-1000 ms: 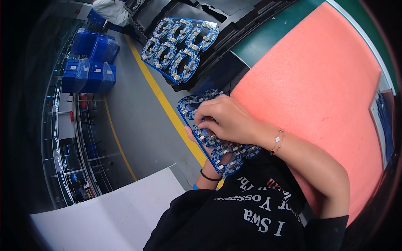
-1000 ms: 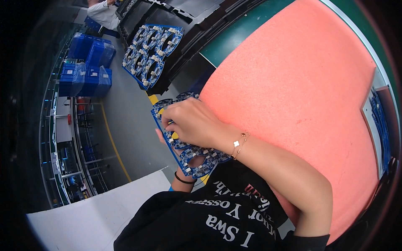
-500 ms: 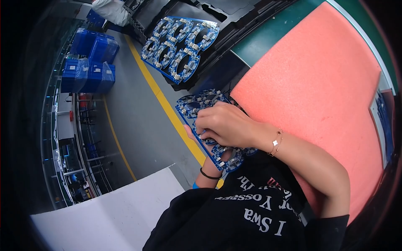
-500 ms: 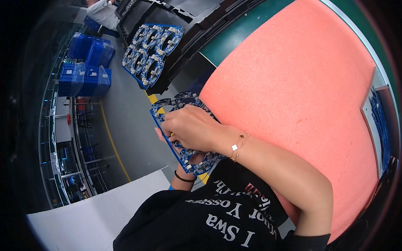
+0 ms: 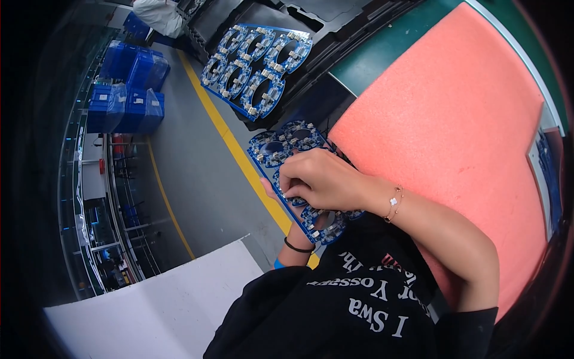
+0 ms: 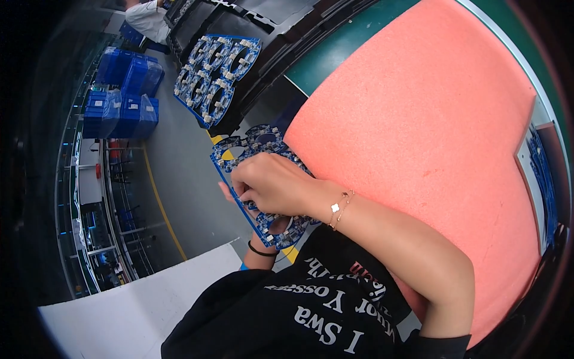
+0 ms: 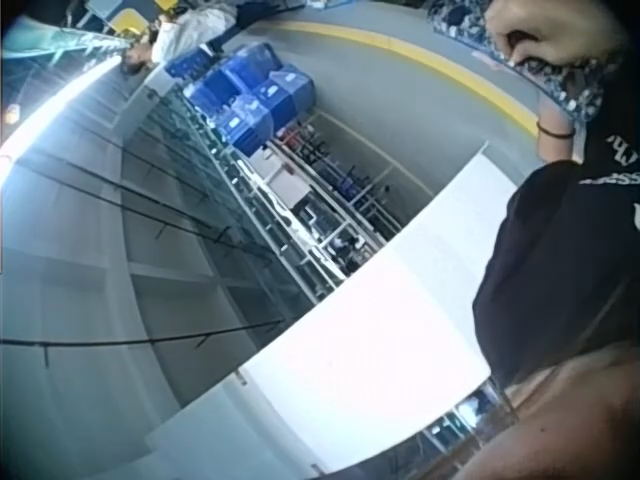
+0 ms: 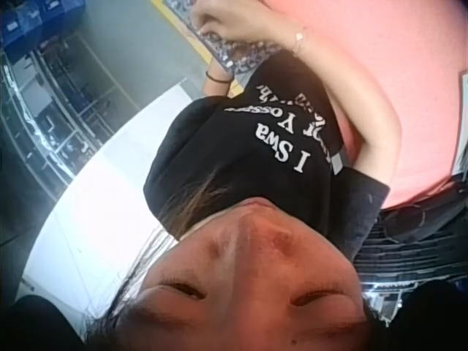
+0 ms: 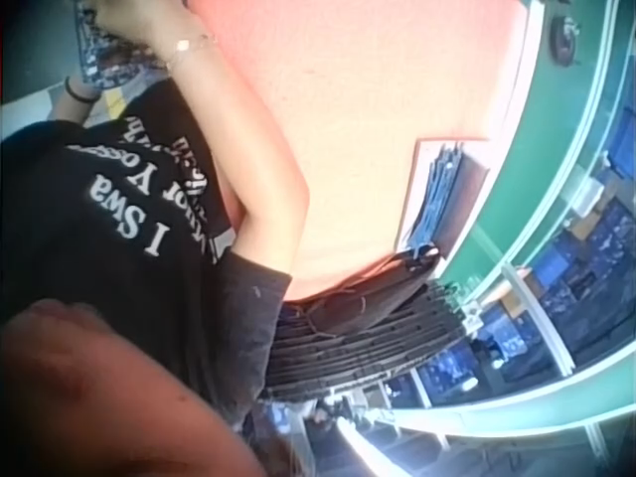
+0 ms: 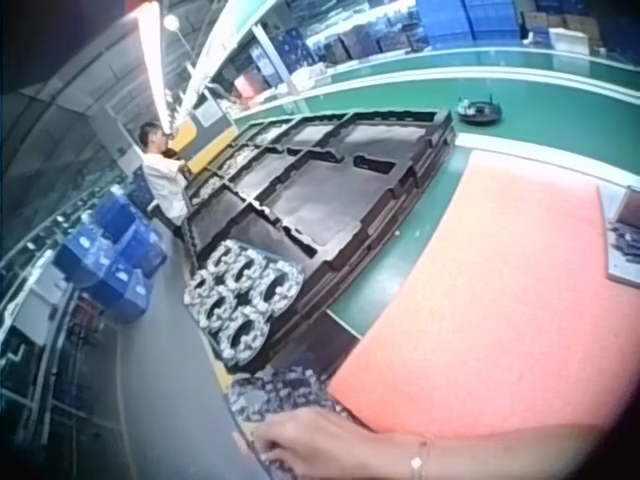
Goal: The person is inspecting and organizing circular circuit board panels on an assembly line.
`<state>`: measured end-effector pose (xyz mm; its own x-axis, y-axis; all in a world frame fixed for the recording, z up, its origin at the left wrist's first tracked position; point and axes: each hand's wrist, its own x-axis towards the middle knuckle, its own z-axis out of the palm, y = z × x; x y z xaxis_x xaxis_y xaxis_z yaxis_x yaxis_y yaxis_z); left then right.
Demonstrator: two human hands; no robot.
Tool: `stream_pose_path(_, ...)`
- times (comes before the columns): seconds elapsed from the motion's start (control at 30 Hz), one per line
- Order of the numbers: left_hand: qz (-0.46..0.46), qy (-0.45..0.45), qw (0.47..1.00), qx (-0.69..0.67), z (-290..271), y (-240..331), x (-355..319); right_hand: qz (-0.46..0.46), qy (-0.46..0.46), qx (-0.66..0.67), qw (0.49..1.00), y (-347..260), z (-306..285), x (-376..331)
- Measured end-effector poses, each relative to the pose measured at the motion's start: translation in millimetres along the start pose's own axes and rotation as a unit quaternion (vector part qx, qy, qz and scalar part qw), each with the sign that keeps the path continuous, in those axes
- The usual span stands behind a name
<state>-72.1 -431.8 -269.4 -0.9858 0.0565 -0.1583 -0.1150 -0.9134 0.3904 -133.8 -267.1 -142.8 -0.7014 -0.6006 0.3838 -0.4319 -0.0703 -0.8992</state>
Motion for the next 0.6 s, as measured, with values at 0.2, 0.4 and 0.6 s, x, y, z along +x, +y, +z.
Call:
stream_pose_path(0.2,0.001,-0.011,1.0,-0.014,-8.1,-3.0,19.1,-0.008,0.001,-0.174,0.985,-8.1,3.9,-2.3)
stream_pose_path(0.4,-0.007,0.006,1.0,-0.023,84.7,1.3,-1.6,0.036,0.072,-0.016,0.997,-3.2,-9.3,3.7)
stream_pose_path(0.6,0.106,0.17,0.951,0.236,91.6,4.2,-0.6,-0.033,-0.053,-0.093,0.994,-3.8,-2.1,-6.1)
